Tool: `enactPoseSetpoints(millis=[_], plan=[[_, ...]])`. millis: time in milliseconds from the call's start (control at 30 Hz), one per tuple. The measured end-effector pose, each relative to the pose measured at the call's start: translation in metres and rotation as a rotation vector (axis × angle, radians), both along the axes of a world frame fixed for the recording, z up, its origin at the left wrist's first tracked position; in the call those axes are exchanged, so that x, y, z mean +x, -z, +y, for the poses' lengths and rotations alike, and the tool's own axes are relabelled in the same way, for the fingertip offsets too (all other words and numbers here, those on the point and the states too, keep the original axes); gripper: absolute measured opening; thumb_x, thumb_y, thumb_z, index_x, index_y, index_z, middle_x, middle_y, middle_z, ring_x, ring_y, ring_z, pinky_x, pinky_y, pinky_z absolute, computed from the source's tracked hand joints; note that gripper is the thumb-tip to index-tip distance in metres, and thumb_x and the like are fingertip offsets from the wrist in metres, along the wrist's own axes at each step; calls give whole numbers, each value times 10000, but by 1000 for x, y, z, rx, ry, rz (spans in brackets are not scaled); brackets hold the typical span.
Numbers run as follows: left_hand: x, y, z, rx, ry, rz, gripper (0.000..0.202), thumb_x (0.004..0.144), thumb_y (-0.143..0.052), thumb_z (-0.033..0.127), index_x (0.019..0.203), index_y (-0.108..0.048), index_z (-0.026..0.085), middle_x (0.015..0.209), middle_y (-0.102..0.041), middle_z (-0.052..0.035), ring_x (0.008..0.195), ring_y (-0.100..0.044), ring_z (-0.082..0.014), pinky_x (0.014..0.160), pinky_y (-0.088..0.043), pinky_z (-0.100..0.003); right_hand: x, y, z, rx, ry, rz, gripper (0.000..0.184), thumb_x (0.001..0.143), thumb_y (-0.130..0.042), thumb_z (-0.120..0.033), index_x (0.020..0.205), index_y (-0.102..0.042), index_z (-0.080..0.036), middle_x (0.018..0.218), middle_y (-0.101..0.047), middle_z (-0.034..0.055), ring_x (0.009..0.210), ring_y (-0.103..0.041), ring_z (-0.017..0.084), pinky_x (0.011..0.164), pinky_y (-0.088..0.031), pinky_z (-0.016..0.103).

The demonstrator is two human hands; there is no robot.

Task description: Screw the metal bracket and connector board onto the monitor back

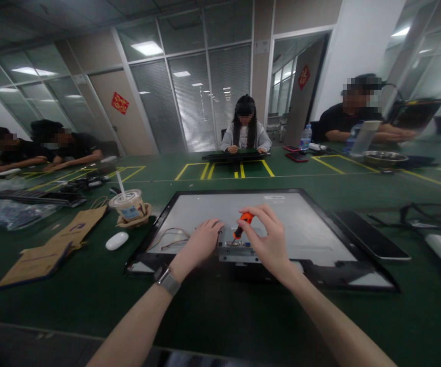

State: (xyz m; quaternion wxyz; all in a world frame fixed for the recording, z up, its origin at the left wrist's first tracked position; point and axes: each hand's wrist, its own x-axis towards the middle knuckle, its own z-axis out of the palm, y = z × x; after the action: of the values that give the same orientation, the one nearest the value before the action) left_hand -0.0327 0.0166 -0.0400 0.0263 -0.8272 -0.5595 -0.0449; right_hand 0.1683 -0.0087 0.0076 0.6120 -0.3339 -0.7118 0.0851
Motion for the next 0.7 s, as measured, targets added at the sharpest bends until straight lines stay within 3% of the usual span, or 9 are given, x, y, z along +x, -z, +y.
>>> enactPoseSetpoints(millis=[433,600,700], plan=[[0,0,1,3,4,6,451,959,-384,73,1374,-540,154,1442,-543,-144,1301,-528,-255,1103,-415,-392,0,2,4,-29,-70,-43,160,957,-545,-229,1056,-670,-244,943,-686,82,906,-680,261,813,-560,427],[0,-2,-1,-4,-7,7,456,967,-379,80,1395,-526,141,1466,-528,-152,1317,-520,-264,1120,-398,-394,2,7,9,-197,-231,17,229,999,-492,-271,1195,-606,-241,1131,-679,111,935,-745,243,845,-606,432],[1,-3,-2,-10,-8,3,456,972,-376,84,1400,-522,138,1468,-525,-152,1320,-518,-269,1122,-399,-406,2,7,9,-246,-301,40,232,969,-559,-278,1195,-592,-240,1172,-683,114,930,-761,247,861,-619,436]])
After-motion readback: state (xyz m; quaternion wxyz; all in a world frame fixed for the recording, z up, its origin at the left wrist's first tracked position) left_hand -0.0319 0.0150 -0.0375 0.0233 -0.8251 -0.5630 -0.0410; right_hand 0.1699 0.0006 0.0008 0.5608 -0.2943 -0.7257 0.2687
